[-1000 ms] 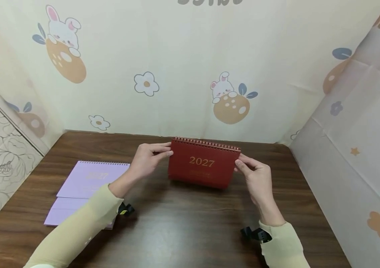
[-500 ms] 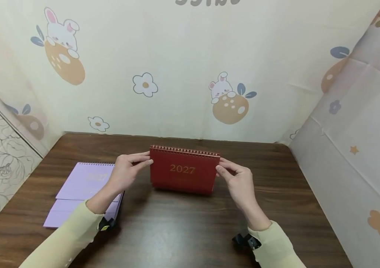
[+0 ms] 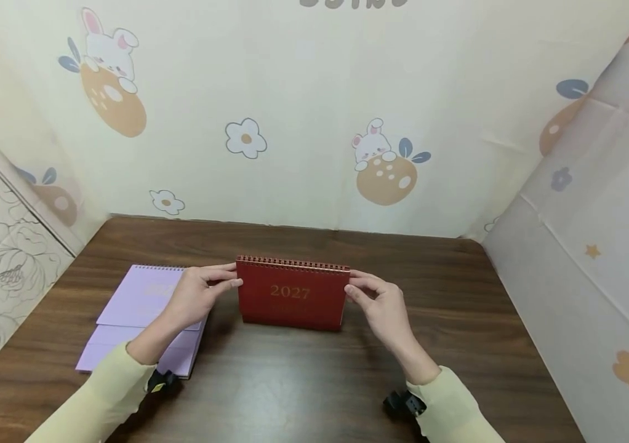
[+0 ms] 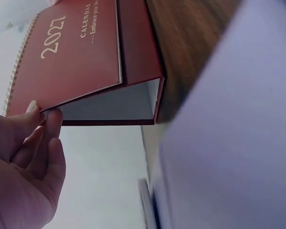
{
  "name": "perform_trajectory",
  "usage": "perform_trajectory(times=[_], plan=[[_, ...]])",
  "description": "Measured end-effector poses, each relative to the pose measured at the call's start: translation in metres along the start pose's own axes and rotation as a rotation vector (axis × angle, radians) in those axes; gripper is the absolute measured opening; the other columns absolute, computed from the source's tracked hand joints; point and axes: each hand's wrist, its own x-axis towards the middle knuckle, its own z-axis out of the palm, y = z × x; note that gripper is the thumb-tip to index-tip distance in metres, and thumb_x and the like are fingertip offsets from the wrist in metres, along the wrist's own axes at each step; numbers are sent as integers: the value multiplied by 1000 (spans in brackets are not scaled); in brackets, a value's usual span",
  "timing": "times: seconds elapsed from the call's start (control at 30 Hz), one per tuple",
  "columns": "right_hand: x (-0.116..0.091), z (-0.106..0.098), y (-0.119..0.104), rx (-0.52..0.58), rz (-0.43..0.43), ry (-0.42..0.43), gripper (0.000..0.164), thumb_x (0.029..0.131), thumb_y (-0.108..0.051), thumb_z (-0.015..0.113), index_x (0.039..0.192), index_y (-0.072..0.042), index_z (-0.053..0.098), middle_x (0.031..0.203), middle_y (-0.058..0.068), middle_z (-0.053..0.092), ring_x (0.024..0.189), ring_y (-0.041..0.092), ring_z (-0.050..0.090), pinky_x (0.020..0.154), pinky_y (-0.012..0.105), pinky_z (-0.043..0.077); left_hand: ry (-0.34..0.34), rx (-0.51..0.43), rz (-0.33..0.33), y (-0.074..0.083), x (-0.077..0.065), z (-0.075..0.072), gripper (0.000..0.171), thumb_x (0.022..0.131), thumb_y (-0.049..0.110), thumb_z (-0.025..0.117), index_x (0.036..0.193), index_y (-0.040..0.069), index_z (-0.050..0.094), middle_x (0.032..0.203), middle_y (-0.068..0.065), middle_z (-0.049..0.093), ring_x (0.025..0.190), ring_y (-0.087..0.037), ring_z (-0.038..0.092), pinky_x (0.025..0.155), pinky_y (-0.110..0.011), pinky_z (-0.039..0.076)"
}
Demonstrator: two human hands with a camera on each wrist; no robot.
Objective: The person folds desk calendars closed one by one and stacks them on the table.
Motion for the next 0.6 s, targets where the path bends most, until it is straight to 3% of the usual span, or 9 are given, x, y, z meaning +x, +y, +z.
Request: perform_trajectory(times=[0.23, 0.43, 0.6], plan=[[1, -4, 8, -77, -69, -32, 20, 90, -11, 75, 105, 2, 74, 125, 14, 65, 92, 13, 70, 77, 26, 57, -40, 79, 52, -1, -1, -3, 10, 86, 13, 80, 95, 9, 80, 120, -3, 70, 86, -12, 70, 67, -27, 55], [-1, -7, 10, -160, -130, -56, 20, 91, -13, 74, 106, 0, 76, 125, 11, 66, 98, 11, 68, 77, 24, 56, -101, 167, 95, 1, -2, -6, 11, 86, 14, 79, 97, 12, 80, 123, -5, 69, 80, -10, 68, 71, -30, 56], [-1, -10, 11, -243, -139, -69, 19, 89, -15, 77, 106, -5, 77, 127, 8, 66, 105, 19, 67, 80, 25, 55, -152, 217, 110, 1, -1, -7, 14, 85, 16, 81, 98, 12, 79, 127, -8, 67, 94, -20, 71, 79, -37, 57]])
